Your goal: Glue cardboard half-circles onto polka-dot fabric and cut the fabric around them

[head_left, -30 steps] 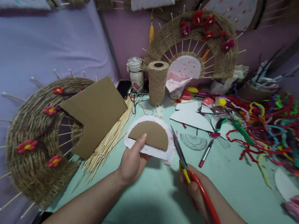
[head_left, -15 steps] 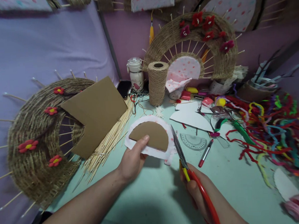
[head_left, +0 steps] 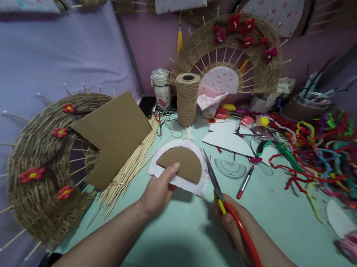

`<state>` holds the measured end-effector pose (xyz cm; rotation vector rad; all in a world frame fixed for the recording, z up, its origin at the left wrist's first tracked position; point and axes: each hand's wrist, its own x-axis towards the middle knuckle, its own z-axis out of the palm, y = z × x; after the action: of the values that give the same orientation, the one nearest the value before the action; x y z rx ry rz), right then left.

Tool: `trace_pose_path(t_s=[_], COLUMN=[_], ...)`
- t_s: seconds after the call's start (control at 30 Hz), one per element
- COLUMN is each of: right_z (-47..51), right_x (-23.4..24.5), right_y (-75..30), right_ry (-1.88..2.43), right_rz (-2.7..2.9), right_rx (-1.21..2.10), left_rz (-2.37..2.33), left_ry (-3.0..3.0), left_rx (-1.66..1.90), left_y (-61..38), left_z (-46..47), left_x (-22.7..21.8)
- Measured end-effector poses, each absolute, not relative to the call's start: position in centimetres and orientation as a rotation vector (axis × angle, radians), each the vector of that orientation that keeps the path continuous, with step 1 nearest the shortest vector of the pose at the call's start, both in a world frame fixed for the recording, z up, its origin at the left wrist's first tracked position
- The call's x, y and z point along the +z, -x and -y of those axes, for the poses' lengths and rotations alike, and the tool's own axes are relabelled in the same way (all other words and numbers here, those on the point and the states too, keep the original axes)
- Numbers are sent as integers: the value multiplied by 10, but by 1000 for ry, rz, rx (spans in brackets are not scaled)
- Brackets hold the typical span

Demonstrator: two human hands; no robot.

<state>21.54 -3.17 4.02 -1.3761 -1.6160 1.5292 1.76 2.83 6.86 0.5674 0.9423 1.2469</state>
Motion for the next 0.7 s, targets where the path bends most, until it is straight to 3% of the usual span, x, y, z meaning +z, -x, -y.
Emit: trace_pose_path(t_s=[0.7], right_z=[28], right_x=[40], right_y=[-215], right_ry=[1448], right_rz=[1623], right_rx=[1435], left_rz=[-946], left_ry=[-585], left_rx=[1251], left_y=[-12], left_z=[-32], left_x=[70])
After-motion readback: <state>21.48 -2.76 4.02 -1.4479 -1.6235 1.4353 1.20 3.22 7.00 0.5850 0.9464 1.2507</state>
